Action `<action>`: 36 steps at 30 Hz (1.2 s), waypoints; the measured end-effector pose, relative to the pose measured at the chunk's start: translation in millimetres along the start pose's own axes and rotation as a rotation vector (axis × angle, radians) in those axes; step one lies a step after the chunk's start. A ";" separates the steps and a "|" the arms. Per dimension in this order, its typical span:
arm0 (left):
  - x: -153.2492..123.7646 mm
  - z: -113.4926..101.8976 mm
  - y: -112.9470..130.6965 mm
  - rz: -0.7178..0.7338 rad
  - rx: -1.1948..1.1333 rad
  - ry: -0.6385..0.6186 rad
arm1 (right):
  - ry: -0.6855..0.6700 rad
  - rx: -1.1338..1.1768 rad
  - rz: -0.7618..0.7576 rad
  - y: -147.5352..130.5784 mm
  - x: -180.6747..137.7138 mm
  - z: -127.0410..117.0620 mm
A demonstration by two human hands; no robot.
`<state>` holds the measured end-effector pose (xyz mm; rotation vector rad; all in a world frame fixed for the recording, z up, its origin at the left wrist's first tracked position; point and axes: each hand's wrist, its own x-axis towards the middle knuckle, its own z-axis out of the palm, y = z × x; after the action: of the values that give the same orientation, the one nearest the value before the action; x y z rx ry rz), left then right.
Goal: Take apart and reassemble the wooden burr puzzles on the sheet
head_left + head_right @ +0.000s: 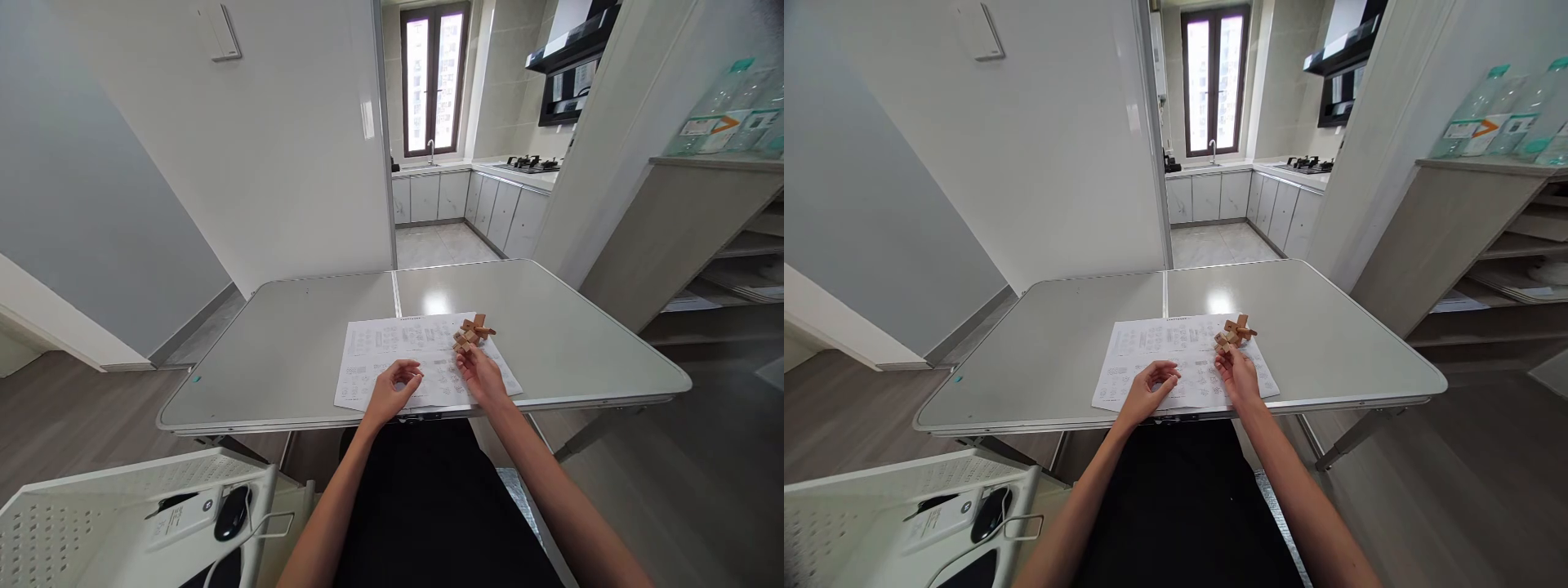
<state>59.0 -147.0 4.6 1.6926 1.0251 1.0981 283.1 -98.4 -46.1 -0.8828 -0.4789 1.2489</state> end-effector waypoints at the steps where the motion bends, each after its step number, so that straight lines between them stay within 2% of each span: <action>1: -0.1 0.1 -0.2 -0.003 -0.004 -0.002 | 0.007 -0.007 -0.005 -0.5 -0.2 0.6; 9: -0.3 0.1 0.2 -0.028 -0.015 -0.011 | -0.028 -0.195 -0.135 -2.0 -20.7 10.1; 16: 0.6 0.3 -4.6 -0.027 -0.009 0.000 | -0.345 -0.584 -0.201 -5.6 -48.6 23.3; 19: 1.1 0.2 -4.4 -0.020 -0.023 -0.011 | -0.414 -0.724 -0.244 -9.1 -48.7 23.3; 36: 0.7 -0.2 -1.7 -0.017 -0.012 -0.024 | -0.424 -0.780 -0.252 -10.7 -47.3 20.3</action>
<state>58.7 -145.8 3.2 1.6808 1.0142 1.0680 261.2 -137.7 -18.7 -1.1515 -1.4356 1.0087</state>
